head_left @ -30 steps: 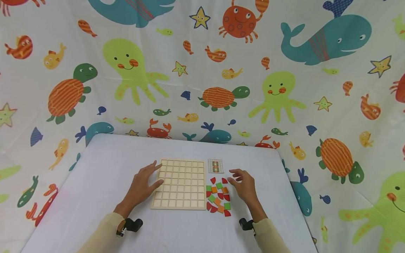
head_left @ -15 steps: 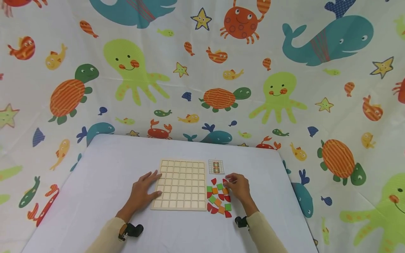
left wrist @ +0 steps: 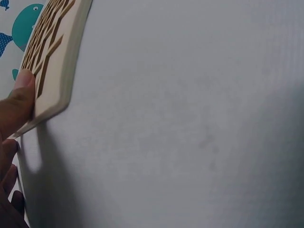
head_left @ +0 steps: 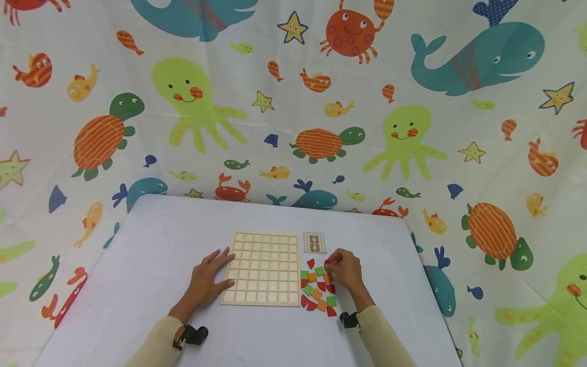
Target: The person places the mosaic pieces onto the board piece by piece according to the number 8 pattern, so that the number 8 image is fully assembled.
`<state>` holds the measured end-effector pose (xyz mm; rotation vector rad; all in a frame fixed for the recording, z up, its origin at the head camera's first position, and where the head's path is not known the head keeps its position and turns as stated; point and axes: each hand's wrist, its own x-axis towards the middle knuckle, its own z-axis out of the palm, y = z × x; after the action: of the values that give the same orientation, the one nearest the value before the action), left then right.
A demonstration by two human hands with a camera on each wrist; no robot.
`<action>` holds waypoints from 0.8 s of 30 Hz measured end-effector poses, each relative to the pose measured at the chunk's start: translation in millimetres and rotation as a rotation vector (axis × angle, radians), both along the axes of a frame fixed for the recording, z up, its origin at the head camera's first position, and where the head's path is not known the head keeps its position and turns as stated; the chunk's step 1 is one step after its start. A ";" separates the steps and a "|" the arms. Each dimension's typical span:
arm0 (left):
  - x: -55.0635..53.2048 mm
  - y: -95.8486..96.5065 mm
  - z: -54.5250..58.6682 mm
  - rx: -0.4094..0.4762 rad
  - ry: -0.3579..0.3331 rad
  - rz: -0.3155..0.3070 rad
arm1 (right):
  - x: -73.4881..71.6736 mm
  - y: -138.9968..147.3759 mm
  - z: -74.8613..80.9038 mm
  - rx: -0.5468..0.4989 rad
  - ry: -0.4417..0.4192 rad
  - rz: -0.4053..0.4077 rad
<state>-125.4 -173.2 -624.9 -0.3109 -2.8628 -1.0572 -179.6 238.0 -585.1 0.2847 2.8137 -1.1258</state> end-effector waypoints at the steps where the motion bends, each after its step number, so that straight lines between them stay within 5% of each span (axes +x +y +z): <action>1: -0.1 0.2 0.0 0.002 0.001 -0.002 | 0.3 0.3 1.7 -0.007 0.004 0.000; 24: 1.3 1.8 -5.0 0.012 0.039 0.006 | 1.3 -23.1 21.1 -0.224 0.117 0.151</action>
<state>-124.1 -171.4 -630.0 -0.3188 -2.8198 -1.0549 -178.3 214.9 -563.9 -0.0120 2.7145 -1.4465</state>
